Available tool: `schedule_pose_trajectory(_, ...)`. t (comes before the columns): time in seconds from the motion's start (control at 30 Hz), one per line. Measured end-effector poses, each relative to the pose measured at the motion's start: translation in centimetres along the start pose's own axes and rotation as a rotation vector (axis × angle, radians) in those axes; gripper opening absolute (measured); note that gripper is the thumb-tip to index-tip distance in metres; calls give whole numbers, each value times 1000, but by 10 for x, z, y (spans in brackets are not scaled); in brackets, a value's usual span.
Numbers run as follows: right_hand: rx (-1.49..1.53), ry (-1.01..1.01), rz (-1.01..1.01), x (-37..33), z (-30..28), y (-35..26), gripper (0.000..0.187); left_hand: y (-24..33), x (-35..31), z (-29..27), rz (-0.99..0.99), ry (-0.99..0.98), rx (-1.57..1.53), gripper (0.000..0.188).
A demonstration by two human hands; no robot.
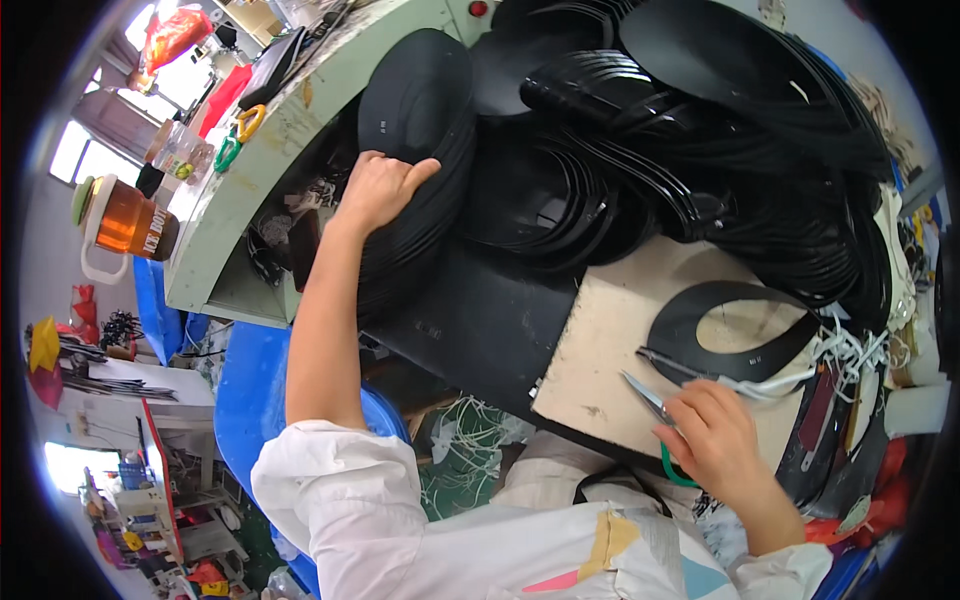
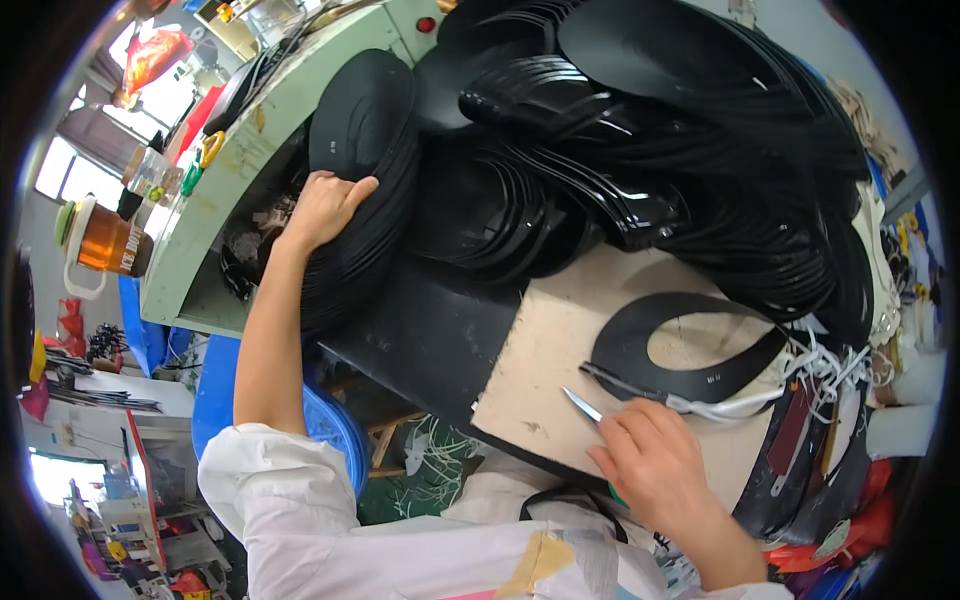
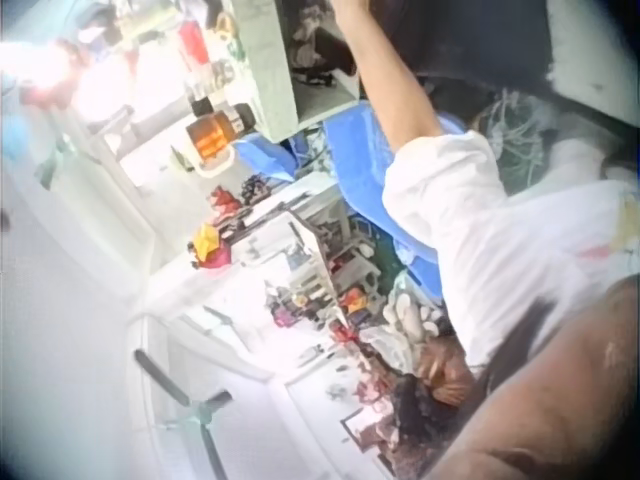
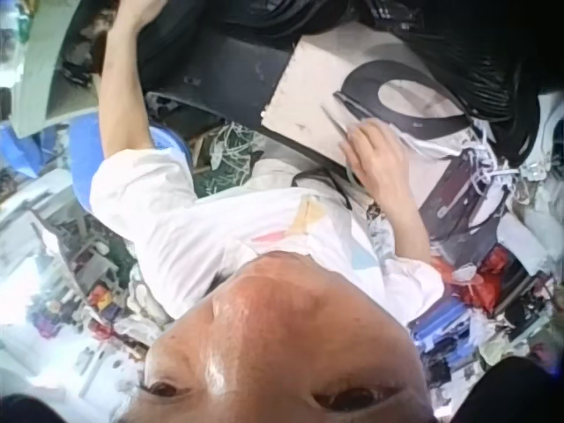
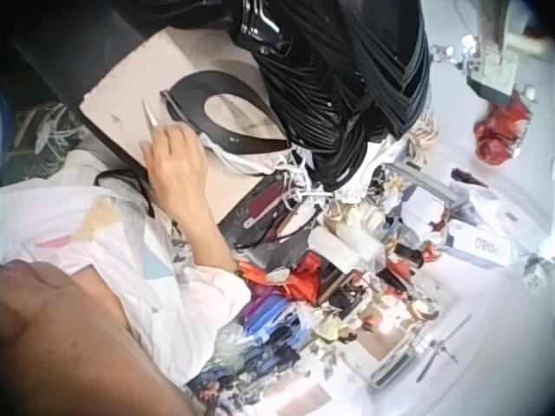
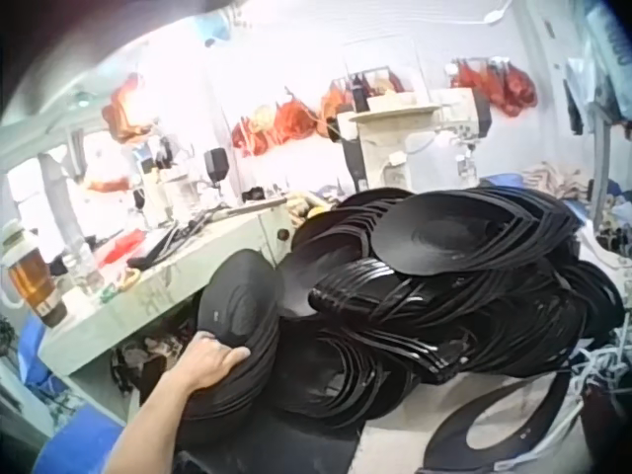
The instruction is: Manually applying protective tape to the edges of shoe component uppers and trimming excess tape with scissors.
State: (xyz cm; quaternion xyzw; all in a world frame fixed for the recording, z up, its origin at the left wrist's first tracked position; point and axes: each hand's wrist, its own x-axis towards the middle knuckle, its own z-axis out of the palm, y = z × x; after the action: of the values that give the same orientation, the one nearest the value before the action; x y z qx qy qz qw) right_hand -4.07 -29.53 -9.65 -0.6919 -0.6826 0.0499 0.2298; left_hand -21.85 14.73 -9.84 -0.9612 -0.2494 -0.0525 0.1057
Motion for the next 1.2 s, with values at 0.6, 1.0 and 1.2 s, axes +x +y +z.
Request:
schedule_pose_trajectory(0.6, -107, -320, -644, 367, 126, 2, 56, 2, -214, 19, -440, 333, -299, 85)
schedule_pose_trajectory(1.0, 193, -760, -164, 381, 143, -26, 68, 5, -258, 36, -495, 428, -270, 88)
schedule_pose_trajectory(1.2, 143, -103, -609, 364, 162, -14, 61, 3, -245, 8, -438, 371, -273, 85)
